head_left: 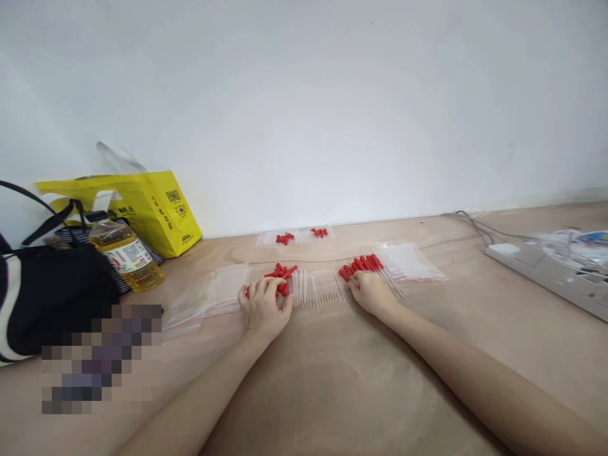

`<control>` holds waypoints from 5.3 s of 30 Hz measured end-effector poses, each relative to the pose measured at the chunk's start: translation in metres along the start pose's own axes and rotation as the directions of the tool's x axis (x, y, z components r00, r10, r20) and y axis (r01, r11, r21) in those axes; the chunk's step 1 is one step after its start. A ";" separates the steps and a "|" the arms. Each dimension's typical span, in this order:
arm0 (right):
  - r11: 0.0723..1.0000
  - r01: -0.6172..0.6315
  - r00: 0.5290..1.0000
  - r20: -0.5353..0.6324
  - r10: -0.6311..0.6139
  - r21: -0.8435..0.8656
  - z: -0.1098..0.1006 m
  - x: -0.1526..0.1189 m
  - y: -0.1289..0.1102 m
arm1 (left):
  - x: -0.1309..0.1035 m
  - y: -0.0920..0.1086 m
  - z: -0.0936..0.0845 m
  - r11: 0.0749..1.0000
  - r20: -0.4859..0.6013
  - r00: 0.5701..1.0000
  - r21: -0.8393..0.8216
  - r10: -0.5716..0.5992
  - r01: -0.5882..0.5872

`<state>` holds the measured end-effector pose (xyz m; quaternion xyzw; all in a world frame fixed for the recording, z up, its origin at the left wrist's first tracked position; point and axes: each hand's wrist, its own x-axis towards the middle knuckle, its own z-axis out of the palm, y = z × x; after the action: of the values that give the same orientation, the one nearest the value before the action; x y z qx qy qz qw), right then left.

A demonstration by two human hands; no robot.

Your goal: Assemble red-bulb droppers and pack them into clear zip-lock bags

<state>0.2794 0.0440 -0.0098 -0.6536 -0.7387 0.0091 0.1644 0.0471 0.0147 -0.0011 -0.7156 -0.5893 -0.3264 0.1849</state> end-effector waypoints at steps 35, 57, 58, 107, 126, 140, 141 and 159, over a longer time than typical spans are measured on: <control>0.973 -0.227 0.953 0.199 0.228 -0.028 -0.016 0.027 -0.029 | 0.004 -0.015 0.009 0.990 -0.010 0.997 0.123 0.072 -0.070; 0.854 0.517 0.796 -0.400 -0.455 0.055 0.014 -0.029 -0.014 | -0.009 0.021 -0.008 0.861 0.147 0.859 -0.240 0.490 -0.449; 0.852 0.519 0.796 -0.400 -0.454 0.064 0.015 -0.029 -0.013 | -0.009 0.021 -0.007 0.860 0.140 0.863 -0.250 0.486 -0.444; 0.603 0.724 0.403 -0.505 -0.763 -0.334 0.007 -0.036 -0.023 | -0.016 0.026 -0.009 0.867 -0.089 0.907 -0.269 0.413 -0.421; 0.657 0.735 0.499 -0.520 -0.693 -0.171 0.010 -0.039 -0.034 | -0.017 0.034 -0.012 0.846 -0.085 0.900 -0.313 0.428 -0.432; 0.722 0.676 0.530 -0.585 -0.615 -0.147 0.005 -0.031 -0.023 | -0.010 0.021 -0.010 0.871 -0.082 0.878 -0.108 0.472 -0.479; 0.723 0.671 0.512 -0.601 -0.613 -0.166 0.006 -0.031 -0.023 | -0.010 0.021 -0.010 0.862 -0.089 0.869 -0.110 0.487 -0.494; 0.675 0.733 0.479 -0.638 -0.602 -0.086 0.013 -0.036 -0.030 | -0.012 0.031 -0.014 0.869 -0.155 0.902 -0.246 0.402 -0.430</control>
<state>0.2504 0.0070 -0.0235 -0.2562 -0.8316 -0.1971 0.4516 0.0729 -0.0107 0.0041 -0.8273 -0.3605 -0.3919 0.1789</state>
